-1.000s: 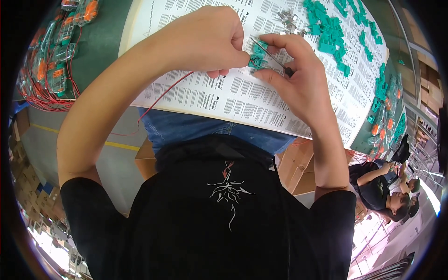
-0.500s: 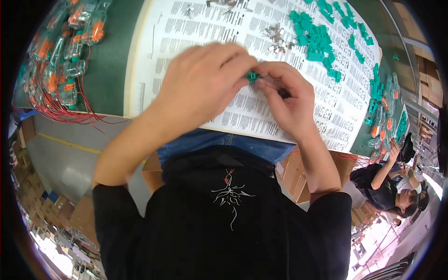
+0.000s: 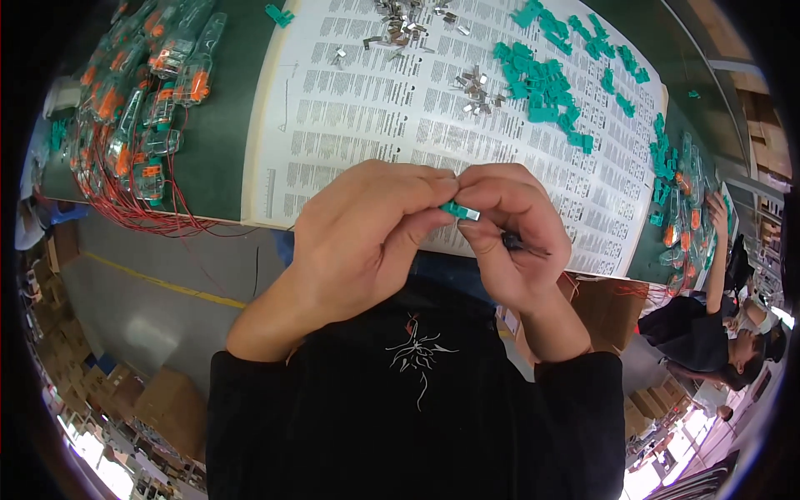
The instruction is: Assembling small metal pins into green plastic connector components at a factory workbench.
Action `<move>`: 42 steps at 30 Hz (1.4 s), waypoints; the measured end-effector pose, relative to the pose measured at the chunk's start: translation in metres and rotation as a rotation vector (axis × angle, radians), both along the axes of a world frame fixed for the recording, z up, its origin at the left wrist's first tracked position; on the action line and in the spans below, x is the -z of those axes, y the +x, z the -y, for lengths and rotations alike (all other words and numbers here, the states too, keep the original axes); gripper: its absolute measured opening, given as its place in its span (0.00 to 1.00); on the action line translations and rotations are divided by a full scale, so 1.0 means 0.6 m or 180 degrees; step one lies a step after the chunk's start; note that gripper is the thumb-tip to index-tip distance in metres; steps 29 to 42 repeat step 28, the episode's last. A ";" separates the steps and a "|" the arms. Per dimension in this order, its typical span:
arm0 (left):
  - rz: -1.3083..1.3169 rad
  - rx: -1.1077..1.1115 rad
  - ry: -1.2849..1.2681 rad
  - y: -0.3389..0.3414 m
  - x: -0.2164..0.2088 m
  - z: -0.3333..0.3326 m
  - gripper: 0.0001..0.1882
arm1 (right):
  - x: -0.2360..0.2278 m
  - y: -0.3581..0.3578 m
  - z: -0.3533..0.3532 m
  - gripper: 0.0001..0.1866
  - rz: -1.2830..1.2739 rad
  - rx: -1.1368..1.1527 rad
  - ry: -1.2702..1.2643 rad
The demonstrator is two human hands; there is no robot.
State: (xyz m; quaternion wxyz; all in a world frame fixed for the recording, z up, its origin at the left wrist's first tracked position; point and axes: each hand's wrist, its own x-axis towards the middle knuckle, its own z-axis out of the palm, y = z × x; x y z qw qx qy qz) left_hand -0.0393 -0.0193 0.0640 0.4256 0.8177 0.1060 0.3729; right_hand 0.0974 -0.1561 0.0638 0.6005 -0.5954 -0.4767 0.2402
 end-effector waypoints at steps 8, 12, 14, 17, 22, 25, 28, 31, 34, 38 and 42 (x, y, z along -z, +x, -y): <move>-0.0137 -0.0198 -0.0116 0.001 -0.052 0.014 0.12 | -0.034 -0.022 0.000 0.11 -0.0337 0.0201 0.0095; -0.1294 0.0200 -0.0535 -0.031 -0.104 -0.011 0.10 | -0.053 0.040 -0.003 0.09 0.0032 -0.0490 -0.0177; -0.1771 0.0310 -0.0699 -0.054 -0.129 -0.036 0.10 | -0.057 0.122 0.019 0.08 -0.0182 0.0047 0.0405; -0.2319 -0.0271 0.1103 -0.096 -0.122 -0.151 0.13 | -0.099 0.323 0.085 0.06 -0.0366 0.0989 0.1009; -0.2357 -0.2383 0.2416 -0.182 -0.189 -0.417 0.12 | -0.147 0.594 0.156 0.12 -0.0240 0.1402 0.1183; -0.2864 -0.2357 0.1213 -0.183 -0.256 -0.576 0.18 | -0.159 0.703 0.155 0.12 0.0322 0.2484 0.1252; -0.2537 -0.2069 -0.0132 -0.091 -0.316 -0.661 0.29 | -0.149 0.827 0.115 0.23 0.0376 0.2876 0.1013; -0.2537 -0.2069 -0.0132 -0.091 -0.316 -0.661 0.29 | -0.149 0.827 0.115 0.23 0.0376 0.2876 0.1013; -0.2537 -0.2069 -0.0132 -0.091 -0.316 -0.661 0.29 | -0.149 0.827 0.115 0.23 0.0376 0.2876 0.1013; -0.2537 -0.2069 -0.0132 -0.091 -0.316 -0.661 0.29 | -0.149 0.827 0.115 0.23 0.0376 0.2876 0.1013; -0.2537 -0.2069 -0.0132 -0.091 -0.316 -0.661 0.29 | -0.149 0.827 0.115 0.23 0.0376 0.2876 0.1013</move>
